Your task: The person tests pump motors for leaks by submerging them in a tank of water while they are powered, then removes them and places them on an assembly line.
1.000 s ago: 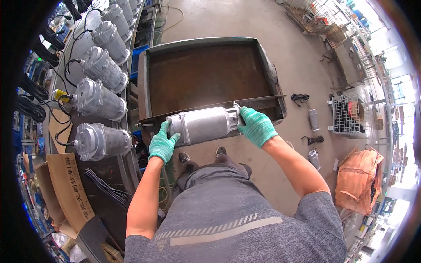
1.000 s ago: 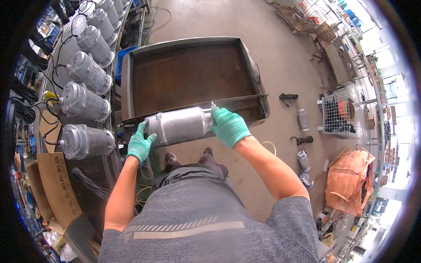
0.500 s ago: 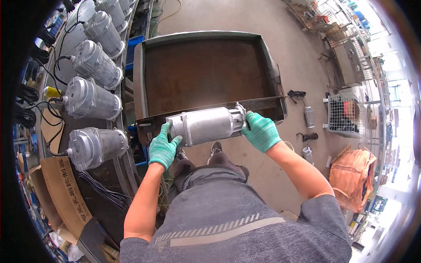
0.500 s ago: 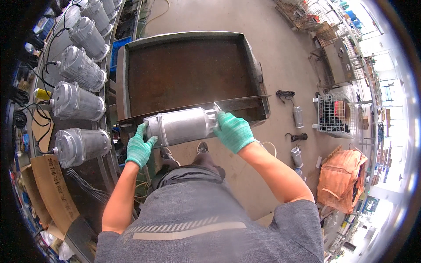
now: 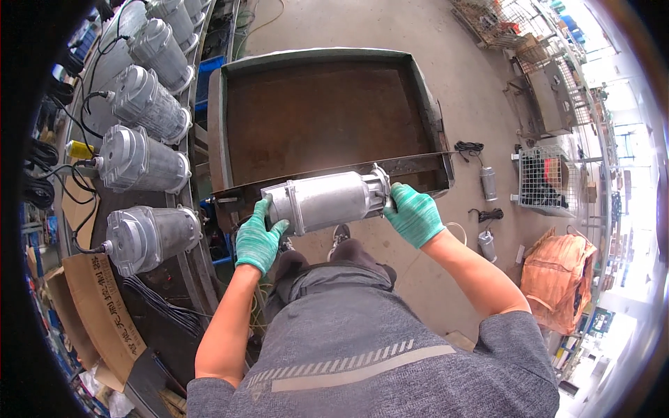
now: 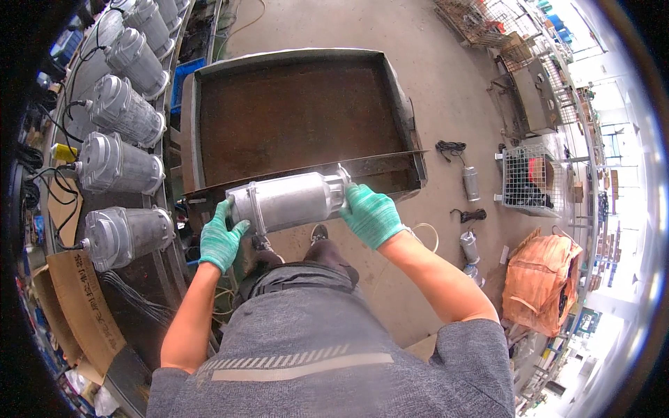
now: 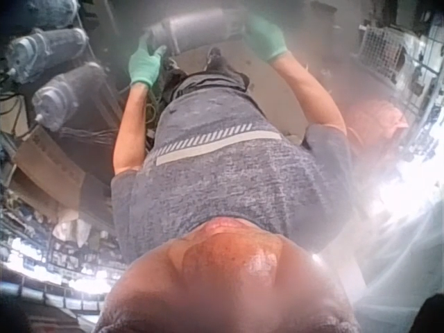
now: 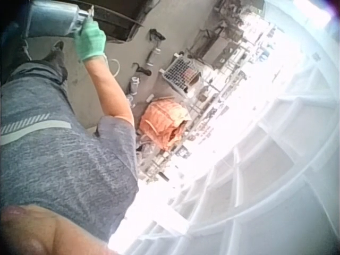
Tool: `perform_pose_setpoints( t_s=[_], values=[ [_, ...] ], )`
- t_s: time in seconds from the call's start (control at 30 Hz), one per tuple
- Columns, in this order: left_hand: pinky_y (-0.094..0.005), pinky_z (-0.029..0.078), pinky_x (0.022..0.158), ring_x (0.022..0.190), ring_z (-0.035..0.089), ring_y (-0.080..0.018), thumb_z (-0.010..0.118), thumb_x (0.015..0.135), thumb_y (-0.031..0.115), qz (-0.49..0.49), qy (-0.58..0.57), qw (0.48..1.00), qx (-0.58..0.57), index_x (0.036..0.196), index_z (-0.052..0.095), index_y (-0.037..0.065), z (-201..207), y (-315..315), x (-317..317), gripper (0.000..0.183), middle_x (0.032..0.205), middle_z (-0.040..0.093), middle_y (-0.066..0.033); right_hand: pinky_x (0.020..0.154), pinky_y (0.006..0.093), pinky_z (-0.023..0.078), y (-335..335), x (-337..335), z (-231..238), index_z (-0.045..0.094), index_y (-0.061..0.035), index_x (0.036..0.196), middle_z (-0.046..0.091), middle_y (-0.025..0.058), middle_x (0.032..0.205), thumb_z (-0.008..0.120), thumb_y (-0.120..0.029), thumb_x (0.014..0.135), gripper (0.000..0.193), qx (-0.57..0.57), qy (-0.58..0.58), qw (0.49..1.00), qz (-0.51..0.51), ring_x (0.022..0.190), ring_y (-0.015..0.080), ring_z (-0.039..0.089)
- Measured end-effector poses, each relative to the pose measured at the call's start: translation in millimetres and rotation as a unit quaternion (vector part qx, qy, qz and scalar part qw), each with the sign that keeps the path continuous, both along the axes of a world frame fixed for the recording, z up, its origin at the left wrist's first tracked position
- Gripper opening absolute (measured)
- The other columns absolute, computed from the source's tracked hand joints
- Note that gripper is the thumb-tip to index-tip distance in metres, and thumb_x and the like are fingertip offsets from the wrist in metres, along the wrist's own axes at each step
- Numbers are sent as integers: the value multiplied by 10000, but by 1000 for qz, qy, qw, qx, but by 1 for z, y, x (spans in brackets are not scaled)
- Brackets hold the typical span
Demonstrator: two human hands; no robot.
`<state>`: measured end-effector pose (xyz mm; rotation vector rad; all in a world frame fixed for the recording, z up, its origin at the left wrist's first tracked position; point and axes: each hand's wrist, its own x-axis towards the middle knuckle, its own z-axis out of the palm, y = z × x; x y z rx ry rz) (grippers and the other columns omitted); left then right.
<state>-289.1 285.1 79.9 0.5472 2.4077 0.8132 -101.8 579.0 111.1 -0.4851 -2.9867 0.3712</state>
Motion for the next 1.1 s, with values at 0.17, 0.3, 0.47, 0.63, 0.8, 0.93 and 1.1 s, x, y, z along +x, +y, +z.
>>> perform_pose_setpoints(
  t_s=[0.17, 0.3, 0.47, 0.63, 0.8, 0.93, 1.1],
  values=[
    [-518, 542, 907, 1068, 678, -473, 813, 892, 283, -17, 48, 999, 4, 1493, 493, 181, -12, -6, 2, 688, 1160, 712, -273, 616, 489, 567, -1, 5, -3, 633, -37, 1079, 673, 184, 850, 652, -215, 914, 243, 1, 12, 1000, -1, 703, 377, 687],
    [-463, 535, 981, 1192, 675, -423, 815, 905, 186, -3, 24, 999, -25, 1508, 473, 145, -8, 2, 2, 694, 1278, 691, -266, 662, 504, 574, 3, 3, 9, 640, -18, 1134, 700, 211, 930, 648, -199, 931, 272, -35, 16, 999, 1, 767, 401, 704],
    [-507, 534, 984, 1178, 664, -455, 810, 909, 284, -15, 42, 999, 14, 1488, 475, 192, -30, -12, -3, 676, 1263, 698, -265, 744, 454, 551, 18, 20, 46, 569, -35, 1150, 676, 232, 939, 603, -36, 915, 237, -245, 26, 968, -44, 826, 394, 688],
    [-499, 534, 989, 1179, 668, -452, 815, 908, 245, -13, 47, 999, 14, 1483, 480, 191, -24, -3, -1, 668, 1259, 699, -272, 749, 492, 553, 128, 75, -38, 532, -45, 1236, 717, 223, 1000, 586, -142, 1013, 249, -206, -14, 960, -192, 853, 411, 691],
    [-487, 538, 986, 1195, 665, -445, 821, 904, 230, 6, 29, 999, 19, 1486, 479, 195, -25, -3, -1, 676, 1269, 692, -278, 876, 560, 549, 211, 86, -91, 580, -19, 1172, 717, 300, 1067, 556, -228, 1010, 265, -58, -201, 932, -296, 1039, 483, 688],
    [-484, 537, 996, 1210, 660, -443, 817, 906, 220, 13, 30, 999, 21, 1495, 473, 200, -22, -3, 1, 682, 1276, 689, -277, 914, 533, 566, 236, 59, -99, 635, -37, 1172, 727, 265, 1131, 567, -208, 984, 263, -2, -242, 922, -302, 1086, 445, 698],
    [-514, 518, 1017, 1217, 631, -479, 777, 913, 310, 25, 30, 999, -10, 1525, 447, 210, -18, -11, 5, 702, 1299, 669, -285, 971, 517, 560, 249, 30, -110, 694, -45, 1166, 708, 245, 1242, 544, -244, 980, 311, -15, -262, 910, -320, 1172, 426, 678]
  ],
)
